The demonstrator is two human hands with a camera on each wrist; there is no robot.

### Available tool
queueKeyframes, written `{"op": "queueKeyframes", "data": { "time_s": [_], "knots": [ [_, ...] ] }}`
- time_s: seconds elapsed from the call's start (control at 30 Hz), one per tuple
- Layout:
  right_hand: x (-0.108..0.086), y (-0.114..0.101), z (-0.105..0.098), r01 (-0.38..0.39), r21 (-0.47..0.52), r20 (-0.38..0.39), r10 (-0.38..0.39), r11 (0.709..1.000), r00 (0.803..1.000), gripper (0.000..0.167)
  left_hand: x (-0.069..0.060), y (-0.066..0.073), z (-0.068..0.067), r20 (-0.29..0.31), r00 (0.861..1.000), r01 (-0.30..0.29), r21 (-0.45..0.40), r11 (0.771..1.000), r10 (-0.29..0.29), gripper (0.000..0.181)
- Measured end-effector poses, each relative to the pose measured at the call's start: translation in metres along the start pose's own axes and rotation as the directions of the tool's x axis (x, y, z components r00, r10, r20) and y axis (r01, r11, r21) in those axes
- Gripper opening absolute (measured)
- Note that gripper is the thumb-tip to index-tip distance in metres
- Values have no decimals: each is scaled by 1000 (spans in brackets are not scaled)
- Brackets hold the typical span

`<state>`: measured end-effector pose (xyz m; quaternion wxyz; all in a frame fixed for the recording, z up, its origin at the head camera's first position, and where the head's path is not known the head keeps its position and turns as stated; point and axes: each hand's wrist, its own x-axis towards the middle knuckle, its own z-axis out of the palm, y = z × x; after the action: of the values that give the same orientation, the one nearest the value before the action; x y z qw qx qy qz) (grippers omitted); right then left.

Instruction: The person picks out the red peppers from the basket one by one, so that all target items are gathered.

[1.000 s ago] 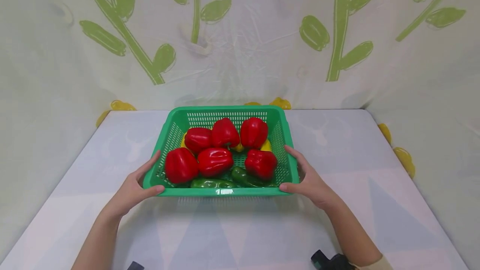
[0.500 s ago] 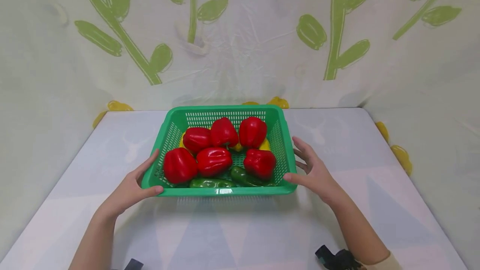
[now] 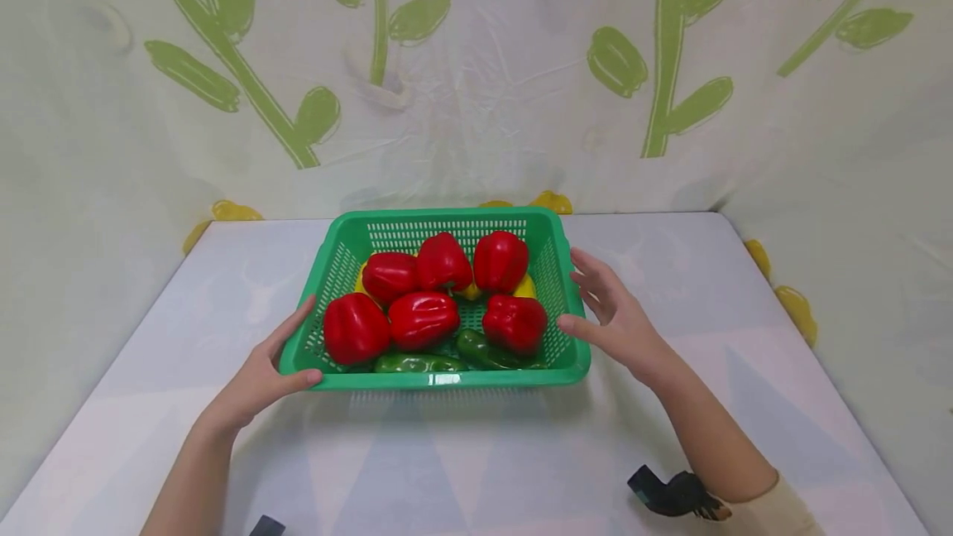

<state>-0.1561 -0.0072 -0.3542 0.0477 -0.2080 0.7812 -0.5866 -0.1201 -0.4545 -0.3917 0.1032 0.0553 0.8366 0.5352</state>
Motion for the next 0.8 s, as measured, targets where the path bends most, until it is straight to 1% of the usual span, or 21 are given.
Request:
{"op": "queueKeyframes", "data": {
  "time_s": [0.1, 0.23, 0.37, 0.5, 0.63, 0.8],
  "knots": [
    [6, -3, 3, 12, -7, 25, -12, 1000, 1000, 75, 0, 0, 0, 1, 1000, -4, -1, 1000, 4, 89],
    [15, -8, 10, -10, -73, 63, 15, 997, 998, 77, 1, -1, 0, 3, 1000, -8, -8, 1000, 8, 89],
    [24, -11, 20, -74, -148, 91, 88, 986, 992, 82, 1, -2, -1, 11, 1000, -7, -14, 1000, 7, 89],
    [30, -13, 31, -146, -202, 97, 168, 968, 981, 88, 1, -2, -1, 13, 1000, -6, -7, 1000, 6, 89],
    [36, -12, 40, -211, -209, 82, 232, 955, 969, 90, 0, -1, 0, 8, 1000, -2, 5, 1000, 2, 89],
    [40, -10, 51, -290, -237, 70, 314, 927, 947, 87, -1, 0, 2, 0, 1000, 6, 22, 1000, -6, 90]
  ]
}}
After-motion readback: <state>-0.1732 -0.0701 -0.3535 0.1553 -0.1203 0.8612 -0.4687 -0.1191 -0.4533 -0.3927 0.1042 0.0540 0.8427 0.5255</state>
